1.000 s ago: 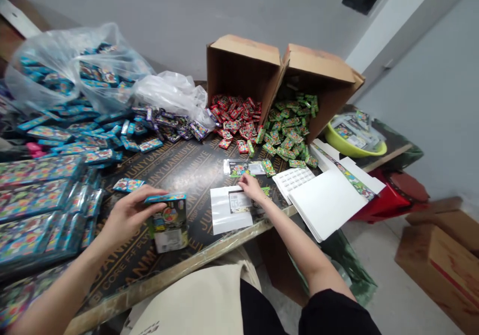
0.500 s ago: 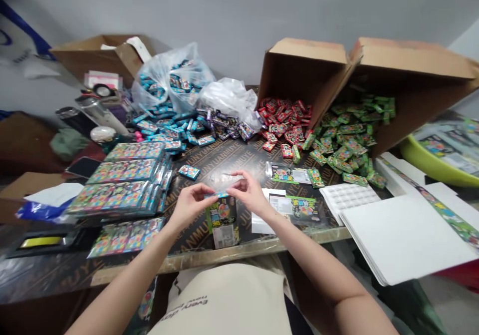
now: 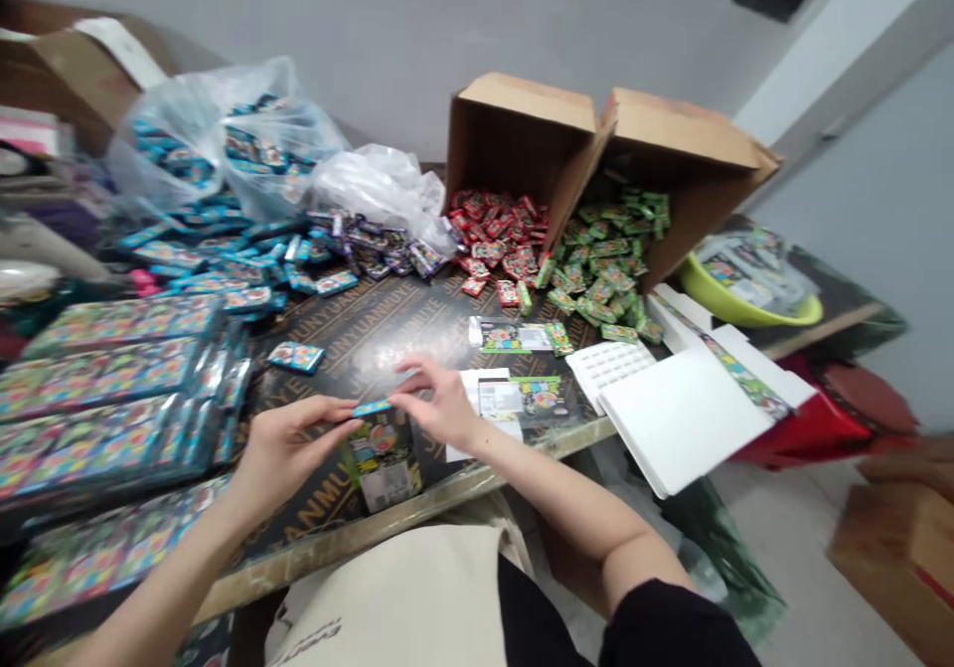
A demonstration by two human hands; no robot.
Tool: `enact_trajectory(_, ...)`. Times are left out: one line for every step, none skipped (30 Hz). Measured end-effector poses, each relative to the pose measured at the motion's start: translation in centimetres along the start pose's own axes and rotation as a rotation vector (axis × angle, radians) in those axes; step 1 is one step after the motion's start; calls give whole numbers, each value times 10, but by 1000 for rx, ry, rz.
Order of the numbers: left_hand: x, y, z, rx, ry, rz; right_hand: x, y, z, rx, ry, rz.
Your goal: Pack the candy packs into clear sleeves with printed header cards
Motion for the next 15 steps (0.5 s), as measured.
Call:
enact_trajectory(0,0,2,45,-32,-9,0,4,-1,-86,80,4)
enact_trajectory(1,-1,3,86,-55,0,1,9,-3,-160,146,17)
enact_trajectory(2,-1,4,124,-72,18,0,12,-3,-206,183,36)
enact_trajectory(4,-2,4,160,-86,39,-1,13,-4,-217,191,58)
enact_trajectory(6,-2,3,190,-97,56,-4,13,-3,-200,182,72)
enact_trajectory(8,-2,1,211,-103,66,-8,12,0,-173,172,65)
enact_trajectory(10,-1,-1,220,-107,68,-13,8,4,-148,178,35)
enact_trajectory(12,0,-4,218,-109,61,-19,2,9,-132,201,-12)
enact_trajectory(13,1,-6,207,-107,50,-24,-5,15,-128,237,-64)
enact_trajectory(15,1,-8,189,-98,41,-29,-13,22,-132,271,-105)
enact_trajectory(16,2,-10,163,-81,27,-33,-22,28,-131,289,-112)
enact_trajectory(17,2,-10,128,-55,7,-35,-31,34,-121,287,-74)
enact_trajectory(18,2,-10,83,-21,-22,-34,-39,38,-98,265,9)
enact_trajectory(18,1,-8,30,14,-61,-32,-47,41,-61,227,125)
enact_trajectory(18,1,-6,-27,48,-102,-28,-52,43,-15,182,260)
Point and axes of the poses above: each hand's wrist, its own y-axis away from the middle knuckle, its own x-axis out of the palm, z = x × y, the point moved 1 cm from there along -y, towards the middle knuckle, and after that the axes turned 2 degrees about z, right-handed, at the moved point
